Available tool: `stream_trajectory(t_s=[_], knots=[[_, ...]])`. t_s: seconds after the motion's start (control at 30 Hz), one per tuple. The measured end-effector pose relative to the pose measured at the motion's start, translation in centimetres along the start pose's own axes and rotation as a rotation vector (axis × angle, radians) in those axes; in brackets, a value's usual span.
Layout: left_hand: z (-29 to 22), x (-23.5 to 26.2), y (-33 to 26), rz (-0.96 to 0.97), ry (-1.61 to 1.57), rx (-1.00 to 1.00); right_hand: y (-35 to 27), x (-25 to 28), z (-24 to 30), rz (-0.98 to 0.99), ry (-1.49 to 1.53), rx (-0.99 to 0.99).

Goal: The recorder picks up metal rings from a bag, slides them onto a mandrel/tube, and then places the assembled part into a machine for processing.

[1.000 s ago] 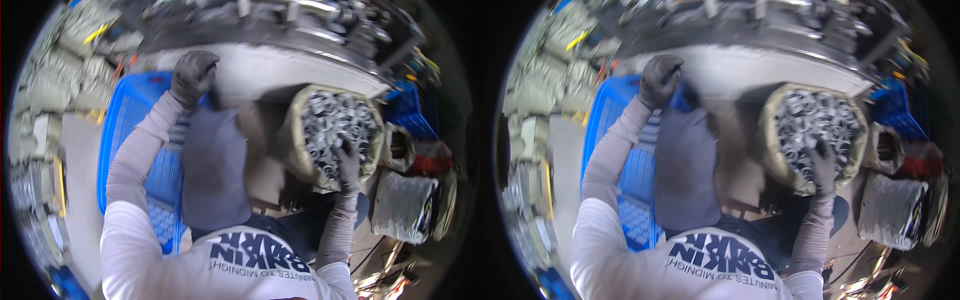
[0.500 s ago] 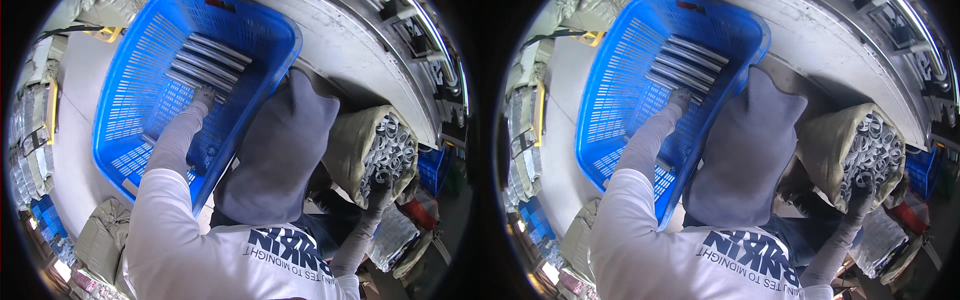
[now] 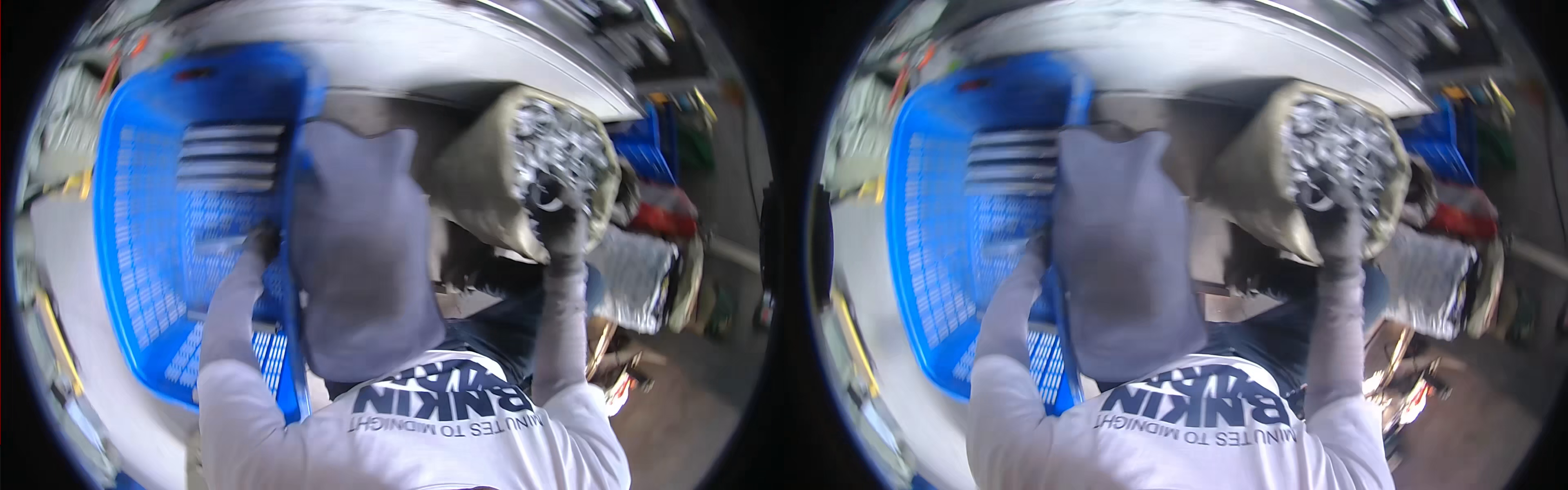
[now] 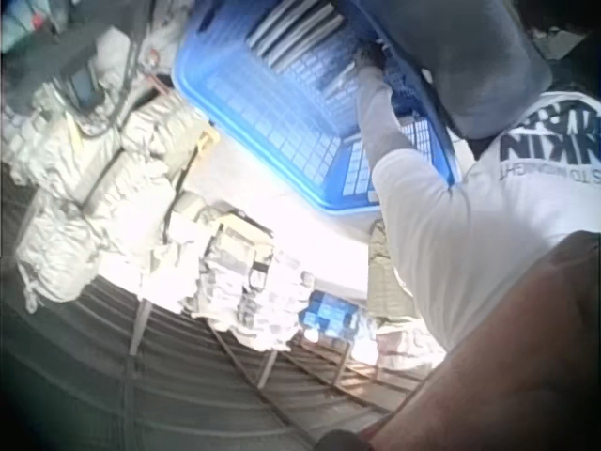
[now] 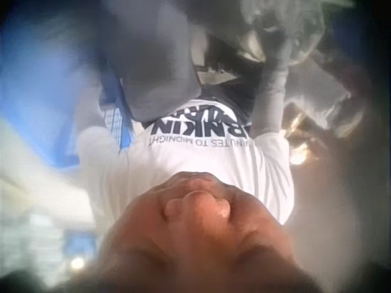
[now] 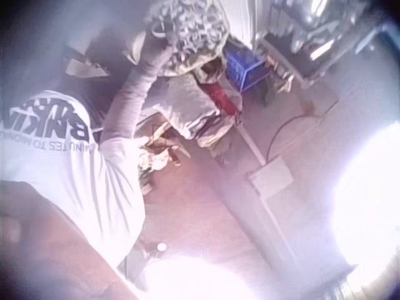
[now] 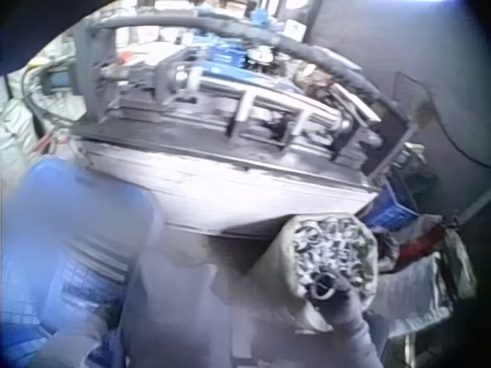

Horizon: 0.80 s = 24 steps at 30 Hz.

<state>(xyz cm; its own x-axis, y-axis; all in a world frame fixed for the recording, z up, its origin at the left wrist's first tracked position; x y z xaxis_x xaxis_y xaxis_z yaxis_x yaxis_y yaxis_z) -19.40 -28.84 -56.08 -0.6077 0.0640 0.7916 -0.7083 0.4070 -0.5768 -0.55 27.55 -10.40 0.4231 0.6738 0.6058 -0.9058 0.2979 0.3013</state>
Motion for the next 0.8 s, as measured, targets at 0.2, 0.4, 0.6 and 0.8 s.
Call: stream_trajectory(t_s=[0.2, 0.4, 0.6, 0.8], knots=[[-4.0, 14.2, -5.9, -0.188, -0.003, 0.189, -1.7, -3.6, -2.3, -0.289, 1.483, -0.487], [-10.1, 40.3, -17.4, -0.639, -0.378, 0.087, -2.5, -5.1, -0.7, -0.257, 1.771, -0.507], [-25.0, 47.6, -25.1, -0.663, -0.119, -0.059, -3.0, -4.5, 0.7, -0.290, 1.556, -0.450], [-49.3, 43.6, -30.2, -0.727, 0.189, -0.721, -3.4, -0.9, 2.2, -0.276, 0.885, -0.182]])
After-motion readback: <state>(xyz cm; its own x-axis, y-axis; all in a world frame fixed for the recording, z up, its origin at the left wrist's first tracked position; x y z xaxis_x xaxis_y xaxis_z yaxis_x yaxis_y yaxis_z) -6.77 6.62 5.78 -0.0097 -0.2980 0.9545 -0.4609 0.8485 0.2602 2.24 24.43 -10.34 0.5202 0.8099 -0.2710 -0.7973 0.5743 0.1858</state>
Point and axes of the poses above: each hand's wrist, its own y-axis towards the middle knuckle, its own x-axis out of the back of the hand, z = x × y, the point moved 10 cm from there along y, towards the middle knuckle, and after that the axes turned 14 degrees about x, right-handed, at the moved point
